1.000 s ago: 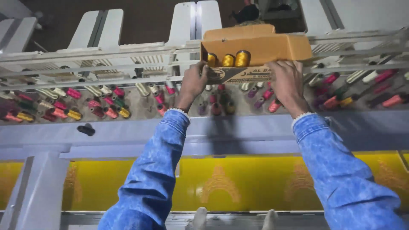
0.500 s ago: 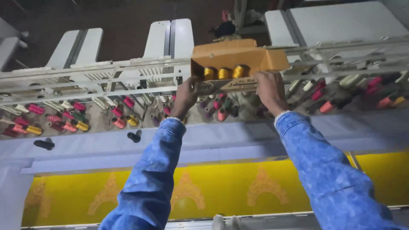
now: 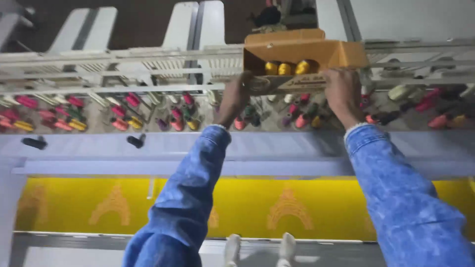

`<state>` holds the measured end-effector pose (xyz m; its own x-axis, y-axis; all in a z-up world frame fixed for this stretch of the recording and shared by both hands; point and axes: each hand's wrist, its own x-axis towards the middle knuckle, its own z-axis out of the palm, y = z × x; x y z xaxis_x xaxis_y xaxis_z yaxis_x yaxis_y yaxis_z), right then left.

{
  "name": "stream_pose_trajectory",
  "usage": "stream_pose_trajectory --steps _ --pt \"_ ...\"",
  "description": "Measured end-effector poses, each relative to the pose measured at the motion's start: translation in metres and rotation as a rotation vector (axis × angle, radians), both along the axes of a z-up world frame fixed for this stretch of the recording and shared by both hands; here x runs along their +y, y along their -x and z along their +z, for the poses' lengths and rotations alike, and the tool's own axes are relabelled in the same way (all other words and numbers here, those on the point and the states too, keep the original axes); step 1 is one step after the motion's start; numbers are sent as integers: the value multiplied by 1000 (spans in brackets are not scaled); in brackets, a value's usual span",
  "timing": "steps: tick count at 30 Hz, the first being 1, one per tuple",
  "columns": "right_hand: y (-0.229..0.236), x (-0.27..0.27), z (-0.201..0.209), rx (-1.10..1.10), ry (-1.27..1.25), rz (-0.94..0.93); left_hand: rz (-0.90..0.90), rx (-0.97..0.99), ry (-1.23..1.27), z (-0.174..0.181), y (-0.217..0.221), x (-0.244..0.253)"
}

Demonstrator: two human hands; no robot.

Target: The person replaces thread spools on an embroidery machine, taking new spools from a box and threading them into the mechanism.

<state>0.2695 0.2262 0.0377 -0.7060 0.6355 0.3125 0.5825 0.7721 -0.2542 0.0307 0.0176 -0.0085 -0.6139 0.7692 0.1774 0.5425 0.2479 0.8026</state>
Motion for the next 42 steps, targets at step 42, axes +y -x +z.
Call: stream_pose_trajectory --steps 42 --pt "-54 42 92 326 -32 100 354 101 -95 82 -169 55"
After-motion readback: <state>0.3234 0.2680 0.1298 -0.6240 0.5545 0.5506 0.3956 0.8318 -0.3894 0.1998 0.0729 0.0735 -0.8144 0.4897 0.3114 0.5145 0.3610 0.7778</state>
